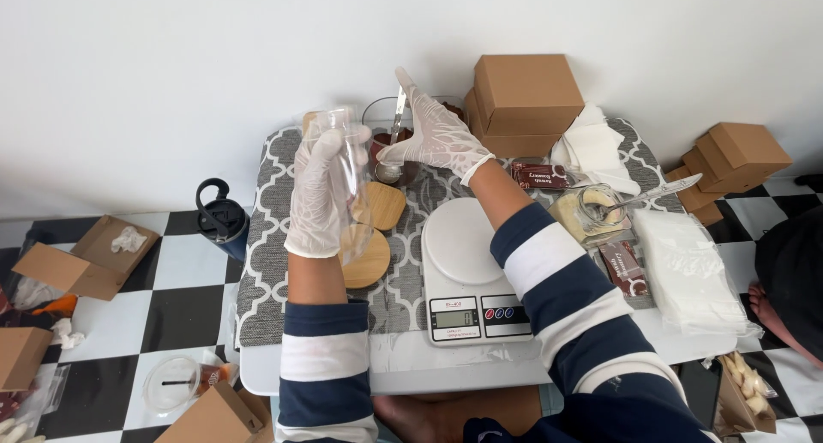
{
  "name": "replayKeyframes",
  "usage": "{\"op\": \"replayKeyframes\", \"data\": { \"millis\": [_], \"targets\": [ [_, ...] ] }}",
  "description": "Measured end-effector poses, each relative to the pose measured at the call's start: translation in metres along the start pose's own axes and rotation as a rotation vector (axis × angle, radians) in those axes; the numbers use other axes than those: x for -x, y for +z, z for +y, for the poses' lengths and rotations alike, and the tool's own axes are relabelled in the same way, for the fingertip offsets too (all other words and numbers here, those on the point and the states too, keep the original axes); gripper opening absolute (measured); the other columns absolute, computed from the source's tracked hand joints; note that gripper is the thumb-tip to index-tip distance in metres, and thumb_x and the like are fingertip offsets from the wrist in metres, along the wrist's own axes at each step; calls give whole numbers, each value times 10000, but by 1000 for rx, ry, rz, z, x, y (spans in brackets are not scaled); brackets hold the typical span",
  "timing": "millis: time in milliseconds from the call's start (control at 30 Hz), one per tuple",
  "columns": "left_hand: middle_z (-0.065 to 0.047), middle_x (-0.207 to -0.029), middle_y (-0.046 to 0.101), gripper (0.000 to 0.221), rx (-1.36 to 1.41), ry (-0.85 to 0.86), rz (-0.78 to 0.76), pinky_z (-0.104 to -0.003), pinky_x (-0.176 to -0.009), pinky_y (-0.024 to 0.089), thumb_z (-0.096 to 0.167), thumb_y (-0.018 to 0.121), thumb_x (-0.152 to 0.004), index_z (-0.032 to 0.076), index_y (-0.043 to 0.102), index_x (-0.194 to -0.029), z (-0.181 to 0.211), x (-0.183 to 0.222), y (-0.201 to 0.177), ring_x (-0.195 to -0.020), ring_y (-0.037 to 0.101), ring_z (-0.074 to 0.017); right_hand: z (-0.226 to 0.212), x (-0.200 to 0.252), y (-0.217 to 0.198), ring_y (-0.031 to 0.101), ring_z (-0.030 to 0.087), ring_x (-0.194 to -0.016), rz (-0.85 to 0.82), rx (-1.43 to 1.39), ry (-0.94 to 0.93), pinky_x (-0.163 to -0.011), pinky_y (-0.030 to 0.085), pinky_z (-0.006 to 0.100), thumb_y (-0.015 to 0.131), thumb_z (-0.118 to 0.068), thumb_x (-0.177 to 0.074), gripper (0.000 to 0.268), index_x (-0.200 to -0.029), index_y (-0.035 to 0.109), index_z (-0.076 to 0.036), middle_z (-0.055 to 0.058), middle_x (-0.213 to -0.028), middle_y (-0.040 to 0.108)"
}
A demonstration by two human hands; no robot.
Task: The person packages powdered ingredients by placing a bag on a scale, filling a small cardboard box with packets, and using a spoon to transfer powder into a clear plastic bag.
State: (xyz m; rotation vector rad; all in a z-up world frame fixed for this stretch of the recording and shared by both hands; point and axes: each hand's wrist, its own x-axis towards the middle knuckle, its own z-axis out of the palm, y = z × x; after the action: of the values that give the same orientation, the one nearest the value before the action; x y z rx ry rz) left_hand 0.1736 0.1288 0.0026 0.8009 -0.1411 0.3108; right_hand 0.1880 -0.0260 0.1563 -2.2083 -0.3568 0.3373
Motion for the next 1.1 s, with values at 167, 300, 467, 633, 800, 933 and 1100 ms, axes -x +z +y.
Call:
{"op": "replayKeyframes", "data": {
  "millis": [167,300,467,633,800,933,1100],
  "targets": [
    [-155,-1271,709,505,-223,12,-51,-290,-957,530,305,667,-994,100,549,-1441,-11,-7,-15,-1119,634,-141,105,-85,19,440,242,-1474,-9,206,-80,-1267,355,408,929,-627,-571,1294,-1604,183,-402,-41,-1610,468],
    [-168,-1230,722,519,-197,-35,-7,-306,-912,567,318,700,-961,100,569,-1413,6,3,5,-1038,665,-159,121,-78,15,458,269,-1453,14,271,-56,-1257,341,439,941,-583,-596,1312,-1610,117,-458,-32,-1577,503],
    [-173,-1154,750,487,-271,-127,35,-360,-875,622,366,737,-926,141,627,-1343,5,4,14,-916,729,-195,133,-59,8,503,276,-1418,88,182,-30,-1233,365,433,992,-575,-527,1334,-1597,210,-421,11,-1487,563],
    [-181,-1182,731,482,-391,-144,15,-409,-917,614,364,778,-888,142,641,-1293,-2,-3,12,-1006,725,-246,123,-41,-8,365,383,-1445,136,-269,-53,-1220,339,549,892,-441,-824,1152,-1626,135,-108,236,-1537,356],
    [-192,-1233,728,547,-549,-214,26,-451,-1010,570,378,824,-835,154,676,-1311,7,0,26,-1093,725,-309,190,-111,0,676,173,-1081,343,-109,-129,-968,555,379,778,-579,-915,599,-1371,625,-223,50,-1236,656],
    [-198,-1249,682,681,-638,-161,35,-445,-1060,547,280,870,-798,95,581,-1387,-11,-3,19,-1136,689,-301,188,-113,5,678,95,-862,331,-124,-177,-813,559,300,808,-448,-848,341,-1136,770,-269,-27,-1012,731],
    [-187,-1194,719,451,-609,-268,180,-236,-1090,529,147,627,-999,17,558,-1425,-8,-2,34,-1162,681,-167,136,-61,-9,650,189,-875,88,-169,-72,-946,515,394,744,-261,-904,229,-1117,781,-184,70,-1021,746]
  ]
}}
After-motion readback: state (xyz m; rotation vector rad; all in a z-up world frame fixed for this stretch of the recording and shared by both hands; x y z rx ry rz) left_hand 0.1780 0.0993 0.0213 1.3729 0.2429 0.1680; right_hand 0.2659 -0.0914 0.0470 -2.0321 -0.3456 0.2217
